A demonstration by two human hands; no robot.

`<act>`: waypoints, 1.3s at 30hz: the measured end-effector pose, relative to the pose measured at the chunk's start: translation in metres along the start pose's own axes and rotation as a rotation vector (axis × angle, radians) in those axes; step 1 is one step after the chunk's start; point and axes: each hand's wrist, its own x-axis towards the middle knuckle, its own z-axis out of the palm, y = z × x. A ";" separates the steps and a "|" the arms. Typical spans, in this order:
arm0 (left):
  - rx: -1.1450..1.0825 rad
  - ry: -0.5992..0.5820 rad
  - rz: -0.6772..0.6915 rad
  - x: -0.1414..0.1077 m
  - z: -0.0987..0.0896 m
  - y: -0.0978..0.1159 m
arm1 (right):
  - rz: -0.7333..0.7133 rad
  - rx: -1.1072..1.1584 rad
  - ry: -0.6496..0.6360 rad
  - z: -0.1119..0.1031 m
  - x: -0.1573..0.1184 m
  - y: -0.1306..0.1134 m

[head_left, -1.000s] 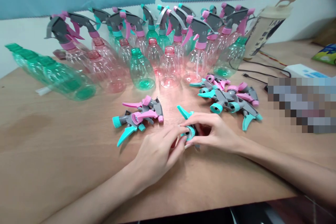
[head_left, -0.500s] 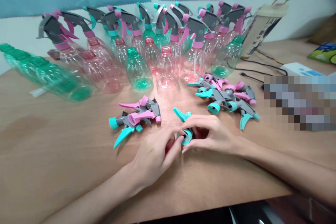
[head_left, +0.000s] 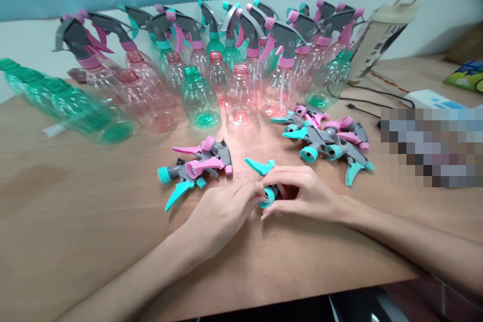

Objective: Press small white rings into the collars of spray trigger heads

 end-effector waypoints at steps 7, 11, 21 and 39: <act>-0.070 0.074 -0.045 -0.001 0.003 0.001 | 0.101 0.005 0.060 -0.009 0.001 0.004; -0.038 0.203 -0.062 0.001 -0.003 0.003 | 0.210 0.025 0.140 -0.015 0.000 0.010; -0.243 0.471 -0.091 -0.008 0.008 -0.002 | 0.203 0.132 0.107 -0.009 -0.003 0.003; -0.040 0.471 0.160 -0.001 -0.004 0.002 | 0.102 0.183 0.084 0.002 -0.004 -0.004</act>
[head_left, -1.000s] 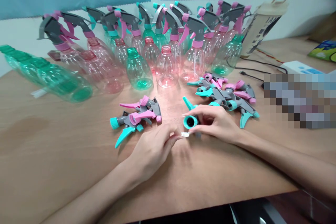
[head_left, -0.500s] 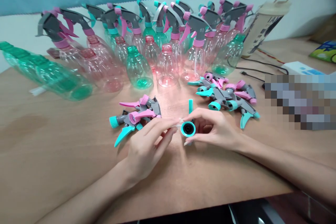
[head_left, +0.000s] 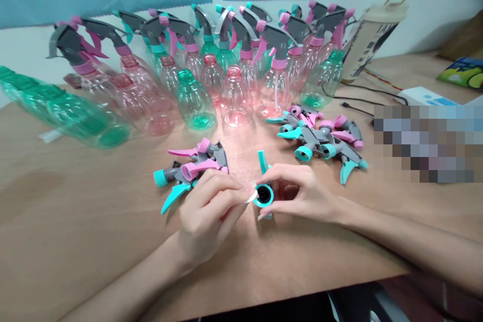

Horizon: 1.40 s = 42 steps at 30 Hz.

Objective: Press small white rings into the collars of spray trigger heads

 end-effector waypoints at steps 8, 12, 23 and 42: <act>0.084 -0.088 0.109 -0.001 0.006 0.003 | 0.041 0.092 0.005 0.002 0.000 -0.001; 0.130 -0.144 0.115 -0.002 0.007 0.002 | 0.118 0.167 0.041 0.001 0.001 -0.001; 0.018 -0.132 0.094 0.001 0.002 0.001 | 0.154 0.223 0.033 -0.002 0.001 0.000; 0.051 -0.191 0.075 0.005 0.001 0.005 | 0.152 0.202 0.024 -0.002 0.000 0.000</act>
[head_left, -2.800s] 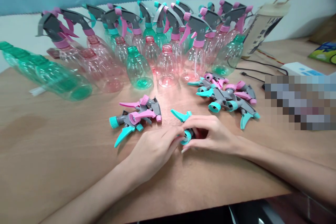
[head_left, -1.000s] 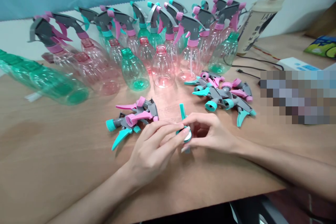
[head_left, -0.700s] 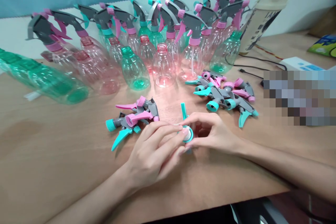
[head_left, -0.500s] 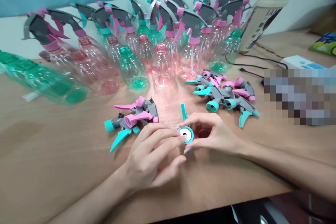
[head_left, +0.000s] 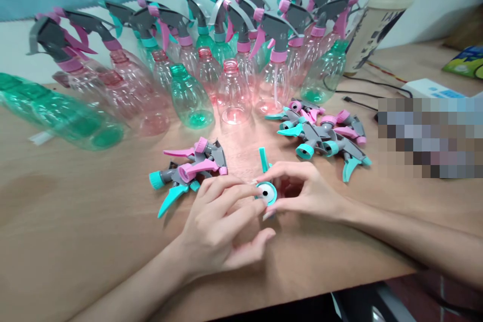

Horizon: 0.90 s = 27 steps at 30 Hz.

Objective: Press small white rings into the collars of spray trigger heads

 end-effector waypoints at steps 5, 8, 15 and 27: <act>0.058 0.010 -0.015 0.001 -0.001 0.004 | -0.024 -0.019 0.024 0.001 0.000 0.000; 0.034 -0.012 -0.037 0.001 0.001 0.006 | -0.050 -0.038 0.026 0.001 0.000 0.000; -0.042 -0.045 -0.044 0.001 0.003 0.005 | -0.105 -0.106 0.020 0.001 0.001 0.000; 0.057 0.028 -0.128 -0.007 0.007 -0.002 | -0.072 -0.108 0.008 0.000 0.000 -0.001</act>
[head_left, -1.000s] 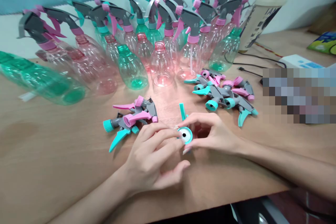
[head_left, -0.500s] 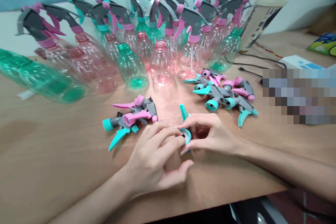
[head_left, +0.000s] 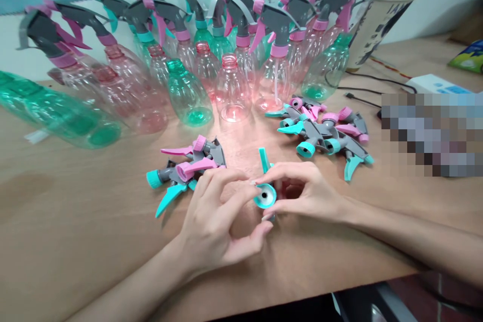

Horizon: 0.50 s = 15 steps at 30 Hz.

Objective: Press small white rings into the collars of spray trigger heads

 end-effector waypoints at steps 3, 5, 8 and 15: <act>-0.065 -0.030 -0.022 0.000 0.002 0.001 | -0.019 -0.026 0.010 0.000 0.000 0.000; -0.124 -0.059 -0.041 0.000 0.003 0.002 | -0.026 -0.038 0.003 0.000 0.000 0.001; -0.183 -0.102 -0.071 0.000 0.002 0.001 | -0.051 -0.060 -0.030 0.000 0.000 0.000; -0.261 -0.073 -0.097 -0.001 0.002 0.001 | -0.099 -0.097 -0.035 0.000 0.001 -0.002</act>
